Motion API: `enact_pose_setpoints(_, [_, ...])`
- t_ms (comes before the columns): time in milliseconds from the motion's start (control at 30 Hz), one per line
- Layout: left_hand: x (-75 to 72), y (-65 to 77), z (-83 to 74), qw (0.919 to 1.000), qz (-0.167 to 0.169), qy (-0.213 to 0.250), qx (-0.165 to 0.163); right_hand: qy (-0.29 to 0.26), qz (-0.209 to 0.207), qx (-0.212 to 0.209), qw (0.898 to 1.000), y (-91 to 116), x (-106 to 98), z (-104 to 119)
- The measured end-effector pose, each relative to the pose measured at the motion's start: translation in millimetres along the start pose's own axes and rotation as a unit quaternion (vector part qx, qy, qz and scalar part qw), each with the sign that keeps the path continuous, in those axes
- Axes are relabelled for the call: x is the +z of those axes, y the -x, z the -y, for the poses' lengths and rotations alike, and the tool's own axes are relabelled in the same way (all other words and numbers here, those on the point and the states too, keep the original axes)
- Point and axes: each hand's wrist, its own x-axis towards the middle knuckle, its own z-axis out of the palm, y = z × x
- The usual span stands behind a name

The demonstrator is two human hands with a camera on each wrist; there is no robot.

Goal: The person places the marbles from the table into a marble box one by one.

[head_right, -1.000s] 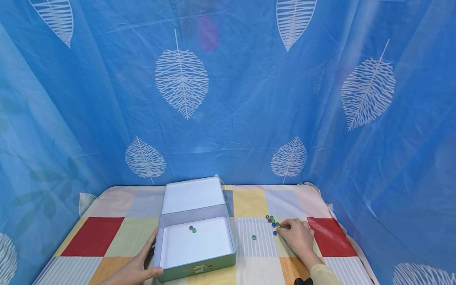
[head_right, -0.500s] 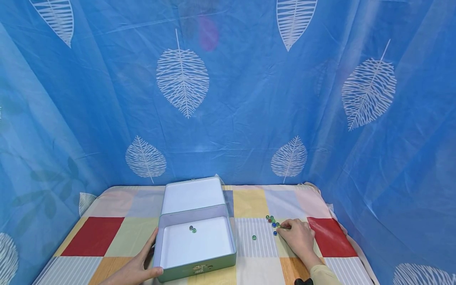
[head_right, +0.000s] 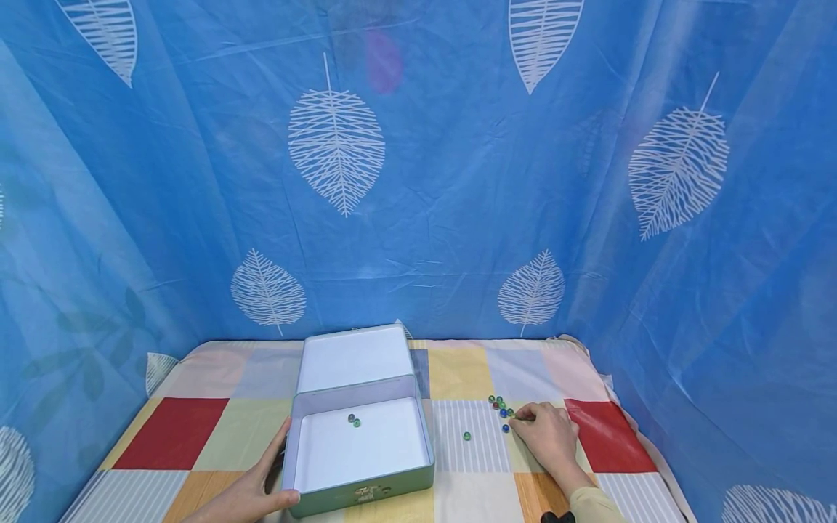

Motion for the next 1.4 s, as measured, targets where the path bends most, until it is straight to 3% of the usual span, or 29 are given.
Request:
enact_pose_setpoints(333, [-0.3, 0.4, -0.5, 0.9999, -0.001, 0.01, 0.002, -0.001, 0.014, 0.008, 1.0, -1, -7, -4])
enact_pose_setpoints(667, [-0.7, -0.9, -0.3, 1.0, -0.003, 0.005, 0.0, -0.026, -0.018, -0.017, 0.999, -1, -17, 10])
enact_pose_setpoints(1000, [0.2, -1.5, -0.9, 1.0, 0.001, 0.009, 0.001, -0.087, -0.034, -0.115, 0.989, -1, -8, 78])
enact_pose_setpoints(1400, [2.5, -0.8, -2.1, 0.9998, -0.001, 0.02, 0.002, -0.122, 0.028, -0.219, 0.968, 13, 14, 159])
